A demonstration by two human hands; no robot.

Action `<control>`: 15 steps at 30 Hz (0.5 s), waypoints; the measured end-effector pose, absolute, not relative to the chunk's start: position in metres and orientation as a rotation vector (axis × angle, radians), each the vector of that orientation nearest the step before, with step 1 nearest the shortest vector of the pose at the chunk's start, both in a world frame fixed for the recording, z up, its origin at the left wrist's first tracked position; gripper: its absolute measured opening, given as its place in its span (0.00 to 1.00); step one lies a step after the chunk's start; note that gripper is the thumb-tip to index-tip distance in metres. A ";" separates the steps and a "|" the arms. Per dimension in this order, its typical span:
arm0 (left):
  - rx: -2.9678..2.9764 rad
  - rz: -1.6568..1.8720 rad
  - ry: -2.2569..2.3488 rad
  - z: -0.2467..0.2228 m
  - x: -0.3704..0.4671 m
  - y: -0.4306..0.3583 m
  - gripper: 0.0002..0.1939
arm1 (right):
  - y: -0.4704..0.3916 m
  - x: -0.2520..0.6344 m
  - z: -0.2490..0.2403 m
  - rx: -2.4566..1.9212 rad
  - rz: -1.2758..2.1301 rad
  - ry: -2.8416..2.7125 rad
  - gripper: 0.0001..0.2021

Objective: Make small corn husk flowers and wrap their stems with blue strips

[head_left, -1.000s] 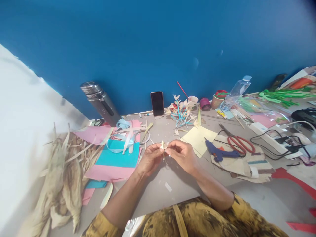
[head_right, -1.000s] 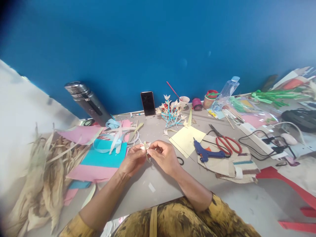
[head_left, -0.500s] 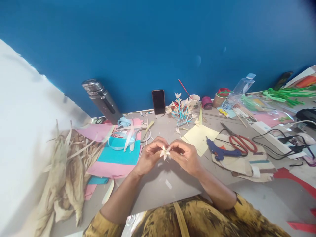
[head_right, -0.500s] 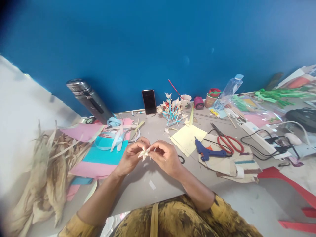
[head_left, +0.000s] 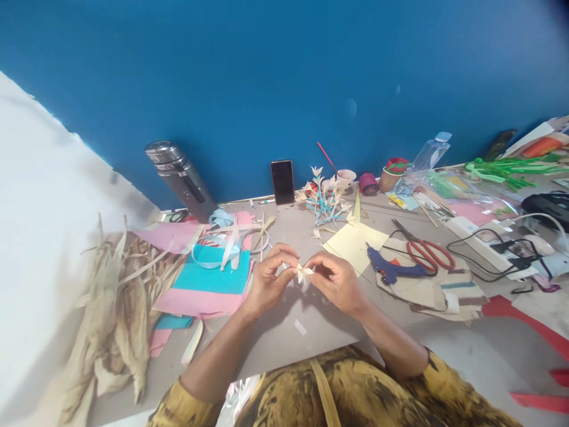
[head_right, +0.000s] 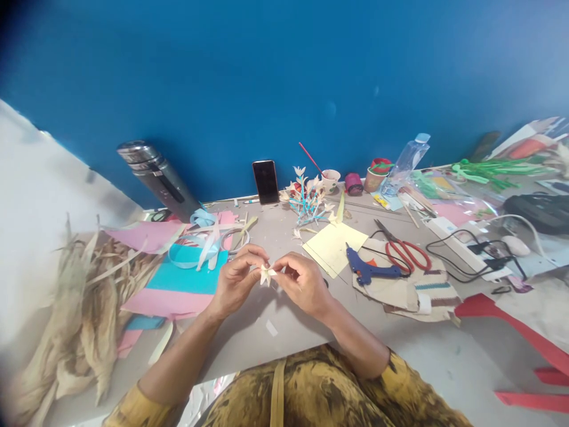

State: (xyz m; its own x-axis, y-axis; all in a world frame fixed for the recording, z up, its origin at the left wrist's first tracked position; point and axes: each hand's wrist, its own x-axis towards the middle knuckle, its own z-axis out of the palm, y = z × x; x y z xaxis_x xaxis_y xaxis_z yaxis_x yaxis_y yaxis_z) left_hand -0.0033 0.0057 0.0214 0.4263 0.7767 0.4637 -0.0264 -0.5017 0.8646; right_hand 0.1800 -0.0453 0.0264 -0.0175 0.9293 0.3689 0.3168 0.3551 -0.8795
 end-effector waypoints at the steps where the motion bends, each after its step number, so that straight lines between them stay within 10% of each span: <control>1: 1.803 1.180 0.639 0.021 -0.003 0.006 0.02 | -0.045 0.180 0.026 -1.175 0.721 -1.553 0.03; 15: 1.228 1.109 0.655 0.014 0.009 0.004 0.06 | -0.035 0.169 0.007 -1.093 0.952 -1.434 0.07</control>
